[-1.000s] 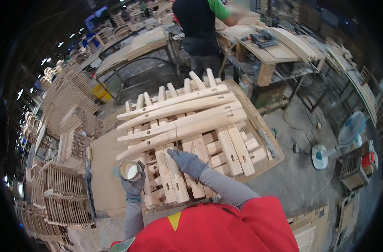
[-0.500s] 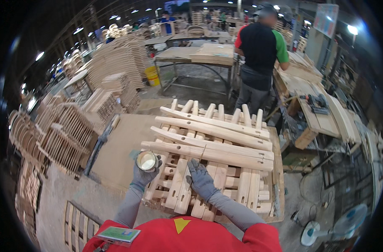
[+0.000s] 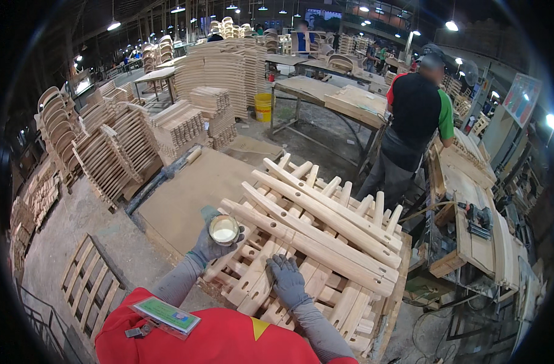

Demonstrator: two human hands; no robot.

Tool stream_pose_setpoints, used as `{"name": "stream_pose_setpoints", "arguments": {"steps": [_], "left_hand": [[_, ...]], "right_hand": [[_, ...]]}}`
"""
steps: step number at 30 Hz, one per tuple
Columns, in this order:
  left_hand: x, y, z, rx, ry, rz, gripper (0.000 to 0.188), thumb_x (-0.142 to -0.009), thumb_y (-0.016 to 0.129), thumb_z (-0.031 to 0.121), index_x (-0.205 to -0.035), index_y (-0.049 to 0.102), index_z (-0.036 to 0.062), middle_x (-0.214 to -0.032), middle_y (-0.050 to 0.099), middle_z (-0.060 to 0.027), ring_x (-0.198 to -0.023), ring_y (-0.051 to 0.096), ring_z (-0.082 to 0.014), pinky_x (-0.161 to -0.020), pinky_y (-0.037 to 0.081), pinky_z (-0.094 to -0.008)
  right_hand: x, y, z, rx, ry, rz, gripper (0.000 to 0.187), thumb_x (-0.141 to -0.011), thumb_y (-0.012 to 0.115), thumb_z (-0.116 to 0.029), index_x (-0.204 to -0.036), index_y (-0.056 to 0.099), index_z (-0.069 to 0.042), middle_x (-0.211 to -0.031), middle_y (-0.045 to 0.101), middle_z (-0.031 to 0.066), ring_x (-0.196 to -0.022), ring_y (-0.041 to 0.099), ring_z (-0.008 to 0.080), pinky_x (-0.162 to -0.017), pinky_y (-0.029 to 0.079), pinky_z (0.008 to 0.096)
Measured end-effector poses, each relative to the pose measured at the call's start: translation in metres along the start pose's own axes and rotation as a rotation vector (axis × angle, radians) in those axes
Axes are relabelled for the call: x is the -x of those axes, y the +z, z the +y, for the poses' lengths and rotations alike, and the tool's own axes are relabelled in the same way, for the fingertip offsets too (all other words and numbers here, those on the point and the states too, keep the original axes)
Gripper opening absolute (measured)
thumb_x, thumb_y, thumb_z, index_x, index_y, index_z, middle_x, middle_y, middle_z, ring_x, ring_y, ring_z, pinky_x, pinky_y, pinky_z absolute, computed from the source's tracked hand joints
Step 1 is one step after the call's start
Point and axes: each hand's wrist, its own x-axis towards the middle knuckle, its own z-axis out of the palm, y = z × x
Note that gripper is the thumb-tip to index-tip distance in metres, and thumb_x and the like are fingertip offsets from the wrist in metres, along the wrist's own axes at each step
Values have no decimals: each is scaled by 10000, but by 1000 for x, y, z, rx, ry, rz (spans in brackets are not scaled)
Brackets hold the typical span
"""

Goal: The person applies a white substance to the holes of stacked wooden chair parts using a small brush and a can. The person works methodically on multiple parts in a workshop setting.

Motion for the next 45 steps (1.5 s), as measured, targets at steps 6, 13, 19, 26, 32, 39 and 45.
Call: {"name": "stream_pose_setpoints", "arguments": {"steps": [6,13,19,26,32,39,45], "left_hand": [[-3,-2,0,26,-13,-18,633,-833,448,619,-1210,496,113,-1178,548,-168,-1019,574,-341,-783,530,-464],[-1,3,0,3,-23,3,587,-867,400,591,-1202,501,120,-1171,552,-155,-1027,567,-335,-800,516,-466],[0,1,-1,12,-2,-14,577,-871,390,591,-1197,501,128,-1163,557,-142,-1035,559,-332,-828,499,-469],[0,4,0,-22,-48,20,575,-874,376,597,-1199,493,138,-1156,556,-150,-1016,569,-338,-808,512,-468],[-1,-2,1,-29,-9,-4,610,-863,382,619,-1216,480,131,-1186,538,-157,-1033,561,-337,-812,510,-473],[-1,-2,-1,15,-21,16,667,-830,384,670,-1204,499,131,-1173,551,-155,-1012,575,-333,-803,509,-469],[-2,-8,-2,43,7,-23,666,-842,366,662,-1220,499,130,-1180,555,-159,-1021,577,-342,-783,523,-461]], "right_hand": [[2,-2,0,-8,-4,-19,456,-794,464,-69,-1249,480,-105,-1296,484,143,-1232,423,300,-1081,242,446],[2,-2,0,-21,13,-24,487,-756,468,-40,-1239,486,-103,-1295,483,144,-1236,417,300,-1081,244,447],[1,0,0,-39,11,3,491,-737,466,-24,-1220,498,-106,-1291,486,143,-1231,420,305,-1077,252,446],[4,-3,1,-51,17,17,419,-783,473,-48,-1195,516,-105,-1280,501,134,-1223,433,299,-1069,269,442],[2,-1,-1,-36,13,33,413,-778,478,-51,-1185,524,-106,-1275,507,130,-1216,442,301,-1060,280,451],[2,-4,-2,-33,24,1,461,-744,491,-45,-1201,506,-103,-1290,489,124,-1240,413,289,-1065,267,453],[3,-6,-1,-12,-3,9,489,-716,501,-22,-1201,496,-89,-1282,490,133,-1232,418,300,-1065,265,459]]}}
